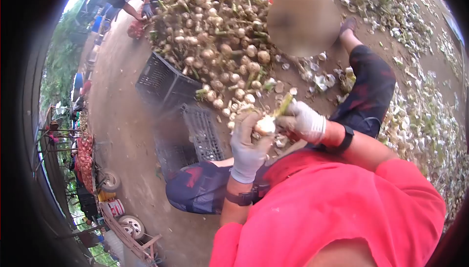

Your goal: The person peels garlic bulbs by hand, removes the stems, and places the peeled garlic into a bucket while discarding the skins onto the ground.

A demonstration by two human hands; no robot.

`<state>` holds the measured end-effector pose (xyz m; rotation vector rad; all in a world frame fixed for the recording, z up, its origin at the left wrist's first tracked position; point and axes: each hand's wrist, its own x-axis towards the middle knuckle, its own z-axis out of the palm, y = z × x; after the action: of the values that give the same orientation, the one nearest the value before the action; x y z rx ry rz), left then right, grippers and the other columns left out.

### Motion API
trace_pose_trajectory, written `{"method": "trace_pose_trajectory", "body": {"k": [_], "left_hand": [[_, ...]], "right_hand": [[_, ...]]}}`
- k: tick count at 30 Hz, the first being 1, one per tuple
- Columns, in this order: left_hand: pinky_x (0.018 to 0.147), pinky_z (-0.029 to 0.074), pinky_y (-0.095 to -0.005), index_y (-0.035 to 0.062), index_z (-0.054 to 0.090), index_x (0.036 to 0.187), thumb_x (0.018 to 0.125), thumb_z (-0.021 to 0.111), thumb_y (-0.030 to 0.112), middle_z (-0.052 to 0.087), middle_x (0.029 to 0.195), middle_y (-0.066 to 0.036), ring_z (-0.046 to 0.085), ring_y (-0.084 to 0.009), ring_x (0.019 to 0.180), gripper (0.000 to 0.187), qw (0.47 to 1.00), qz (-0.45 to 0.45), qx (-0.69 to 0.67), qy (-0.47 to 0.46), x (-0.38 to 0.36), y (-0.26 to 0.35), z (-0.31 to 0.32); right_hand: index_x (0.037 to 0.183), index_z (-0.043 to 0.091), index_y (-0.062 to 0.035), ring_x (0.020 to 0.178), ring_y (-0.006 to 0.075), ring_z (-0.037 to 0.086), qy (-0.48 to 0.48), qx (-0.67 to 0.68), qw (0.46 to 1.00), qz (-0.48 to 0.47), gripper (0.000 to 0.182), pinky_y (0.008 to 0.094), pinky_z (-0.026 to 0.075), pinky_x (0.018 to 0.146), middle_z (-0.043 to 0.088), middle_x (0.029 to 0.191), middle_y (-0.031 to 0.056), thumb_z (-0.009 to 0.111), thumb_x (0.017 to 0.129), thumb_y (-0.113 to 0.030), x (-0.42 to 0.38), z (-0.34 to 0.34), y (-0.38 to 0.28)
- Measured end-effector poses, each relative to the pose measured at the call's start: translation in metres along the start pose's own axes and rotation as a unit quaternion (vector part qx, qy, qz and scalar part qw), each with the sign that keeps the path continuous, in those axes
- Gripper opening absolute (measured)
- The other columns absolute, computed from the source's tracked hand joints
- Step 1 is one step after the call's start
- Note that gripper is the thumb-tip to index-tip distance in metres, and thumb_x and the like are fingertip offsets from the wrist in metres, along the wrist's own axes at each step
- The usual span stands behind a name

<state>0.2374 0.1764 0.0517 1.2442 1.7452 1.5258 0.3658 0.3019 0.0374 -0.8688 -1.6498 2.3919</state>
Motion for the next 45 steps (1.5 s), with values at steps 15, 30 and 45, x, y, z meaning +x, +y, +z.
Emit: {"method": "trace_pose_trajectory", "body": {"k": [15, 30, 45], "left_hand": [[0.069, 0.049, -0.0229, 0.0034, 0.046, 0.128, 0.085, 0.067, 0.036, 0.059, 0.093, -0.002, 0.055, -0.0089, 0.077, 0.059, 0.857, -0.215, -0.454, -0.112, -0.007, -0.030, -0.004], [0.063, 0.051, -0.0271, 0.0029, 0.059, 0.097, 0.091, 0.056, 0.015, 0.062, 0.089, -0.007, 0.060, -0.0145, 0.078, 0.014, 0.856, -0.081, -0.495, 0.124, -0.007, -0.024, -0.013], [0.055, 0.044, -0.0228, 0.0026, 0.066, 0.090, 0.091, 0.052, 0.017, 0.065, 0.074, -0.002, 0.057, -0.0093, 0.065, 0.020, 0.962, -0.220, -0.140, 0.084, 0.004, -0.041, 0.000]], "right_hand": [[0.099, 0.057, 0.0059, 0.043, 0.0105, 0.047, -0.170, 0.558, 0.796, 0.161, 0.024, 0.0211, 0.036, 0.044, 0.055, 0.062, 0.0081, 0.052, 0.087, -0.014, -0.005, -0.003, 0.007], [0.074, 0.062, -0.0084, 0.061, 0.0332, 0.062, 0.123, -0.514, 0.832, -0.169, 0.008, 0.0422, 0.048, 0.054, 0.062, 0.065, 0.0149, 0.057, 0.073, -0.015, 0.014, -0.028, -0.007], [0.138, 0.037, -0.0134, 0.119, 0.0385, 0.046, -0.022, -0.440, 0.864, -0.242, 0.079, 0.0416, 0.043, 0.097, 0.039, 0.135, 0.0197, 0.073, 0.068, -0.009, 0.009, 0.004, 0.001]]}}
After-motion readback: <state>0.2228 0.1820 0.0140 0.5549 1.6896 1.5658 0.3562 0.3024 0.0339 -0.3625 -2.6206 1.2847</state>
